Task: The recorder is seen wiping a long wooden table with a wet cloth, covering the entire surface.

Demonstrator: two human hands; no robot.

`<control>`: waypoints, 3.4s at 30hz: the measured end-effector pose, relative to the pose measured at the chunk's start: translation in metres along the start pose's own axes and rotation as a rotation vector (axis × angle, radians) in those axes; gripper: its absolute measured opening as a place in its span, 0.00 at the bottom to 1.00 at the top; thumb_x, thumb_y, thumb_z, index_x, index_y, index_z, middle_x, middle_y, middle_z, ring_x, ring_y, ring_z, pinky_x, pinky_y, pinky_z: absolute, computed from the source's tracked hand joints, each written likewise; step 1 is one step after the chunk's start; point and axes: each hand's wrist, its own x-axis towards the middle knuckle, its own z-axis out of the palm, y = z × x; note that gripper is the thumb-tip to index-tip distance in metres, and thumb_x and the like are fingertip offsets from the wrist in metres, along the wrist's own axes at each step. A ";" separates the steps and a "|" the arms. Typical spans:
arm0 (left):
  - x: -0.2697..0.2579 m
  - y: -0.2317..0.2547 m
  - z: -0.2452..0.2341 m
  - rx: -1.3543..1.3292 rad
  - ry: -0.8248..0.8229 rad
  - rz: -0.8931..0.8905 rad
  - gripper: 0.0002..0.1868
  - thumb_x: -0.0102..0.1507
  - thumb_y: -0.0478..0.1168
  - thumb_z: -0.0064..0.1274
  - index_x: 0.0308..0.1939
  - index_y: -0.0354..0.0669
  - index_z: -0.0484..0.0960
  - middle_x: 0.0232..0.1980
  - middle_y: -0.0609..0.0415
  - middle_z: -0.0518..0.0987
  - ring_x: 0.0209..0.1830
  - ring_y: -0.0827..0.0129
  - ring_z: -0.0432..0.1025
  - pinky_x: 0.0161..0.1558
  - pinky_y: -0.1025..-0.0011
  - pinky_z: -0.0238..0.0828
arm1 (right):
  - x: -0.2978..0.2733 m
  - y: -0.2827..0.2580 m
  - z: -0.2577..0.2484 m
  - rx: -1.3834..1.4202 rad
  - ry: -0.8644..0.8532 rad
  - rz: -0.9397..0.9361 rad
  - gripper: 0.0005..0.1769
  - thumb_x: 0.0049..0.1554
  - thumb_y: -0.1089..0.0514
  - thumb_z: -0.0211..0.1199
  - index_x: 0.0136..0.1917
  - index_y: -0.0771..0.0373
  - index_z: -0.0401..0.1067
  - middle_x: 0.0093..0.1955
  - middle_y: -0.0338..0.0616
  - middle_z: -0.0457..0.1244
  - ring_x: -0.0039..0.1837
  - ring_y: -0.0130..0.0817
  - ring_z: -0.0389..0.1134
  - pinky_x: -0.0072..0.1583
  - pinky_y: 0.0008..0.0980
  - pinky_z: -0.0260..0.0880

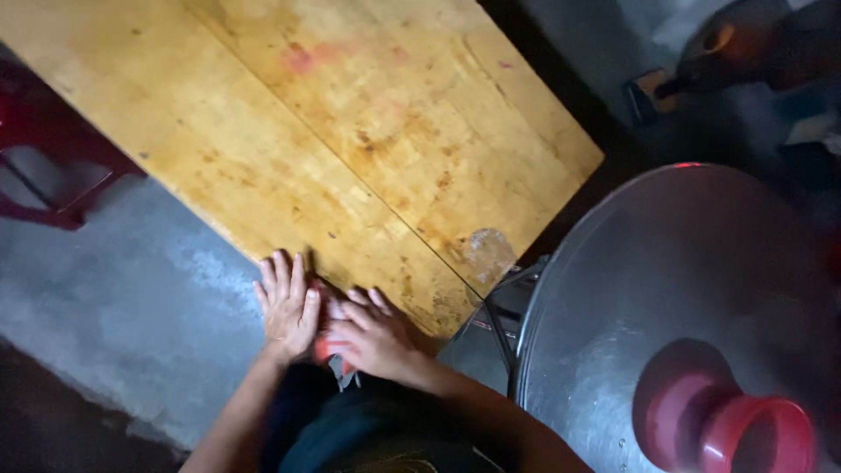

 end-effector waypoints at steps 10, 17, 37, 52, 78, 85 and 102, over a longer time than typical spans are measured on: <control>0.008 0.024 -0.010 0.214 -0.205 -0.057 0.60 0.52 0.79 0.48 0.80 0.59 0.46 0.80 0.24 0.28 0.78 0.24 0.20 0.67 0.24 0.18 | -0.060 0.217 -0.092 -0.502 0.420 0.602 0.26 0.56 0.52 0.65 0.65 0.61 0.67 0.65 0.60 0.60 0.63 0.58 0.63 0.63 0.56 0.65; 0.010 0.047 -0.005 0.445 -0.293 -0.168 0.62 0.51 0.76 0.50 0.82 0.59 0.44 0.81 0.28 0.29 0.80 0.29 0.20 0.67 0.24 0.18 | -0.011 0.161 -0.056 -0.511 0.240 0.656 0.35 0.57 0.37 0.63 0.70 0.59 0.70 0.71 0.57 0.60 0.73 0.67 0.55 0.72 0.63 0.54; 0.010 0.138 0.020 0.693 -0.650 0.166 0.74 0.48 0.81 0.54 0.78 0.37 0.37 0.82 0.32 0.35 0.82 0.37 0.29 0.71 0.28 0.25 | -0.062 0.292 -0.093 -0.628 0.519 0.799 0.24 0.61 0.46 0.63 0.68 0.57 0.72 0.75 0.56 0.58 0.78 0.65 0.54 0.76 0.55 0.58; 0.019 0.130 0.020 0.758 -0.917 0.082 0.83 0.46 0.81 0.61 0.80 0.37 0.25 0.82 0.28 0.22 0.82 0.30 0.17 0.70 0.26 0.17 | -0.039 0.227 -0.092 -0.353 0.349 0.481 0.22 0.58 0.49 0.64 0.64 0.57 0.73 0.70 0.51 0.66 0.63 0.44 0.68 0.63 0.47 0.71; 0.021 0.123 0.028 0.663 -0.922 0.050 0.85 0.43 0.79 0.67 0.78 0.39 0.24 0.81 0.28 0.23 0.81 0.29 0.17 0.70 0.22 0.20 | 0.052 0.257 -0.068 -0.471 0.405 0.681 0.19 0.52 0.44 0.67 0.55 0.50 0.74 0.68 0.47 0.65 0.62 0.47 0.71 0.59 0.52 0.72; 0.022 0.123 0.026 0.710 -0.905 0.076 0.86 0.42 0.80 0.66 0.78 0.37 0.25 0.82 0.27 0.23 0.81 0.28 0.18 0.69 0.20 0.19 | 0.010 0.386 -0.118 -0.754 0.554 0.795 0.28 0.54 0.41 0.67 0.63 0.54 0.69 0.68 0.49 0.62 0.74 0.57 0.60 0.70 0.60 0.57; 0.017 0.128 0.014 0.611 -0.855 0.125 0.79 0.46 0.77 0.65 0.80 0.47 0.28 0.82 0.27 0.21 0.81 0.31 0.15 0.69 0.24 0.14 | -0.032 0.093 -0.060 -0.194 0.185 0.371 0.26 0.54 0.46 0.68 0.63 0.58 0.76 0.67 0.49 0.64 0.71 0.52 0.64 0.75 0.55 0.58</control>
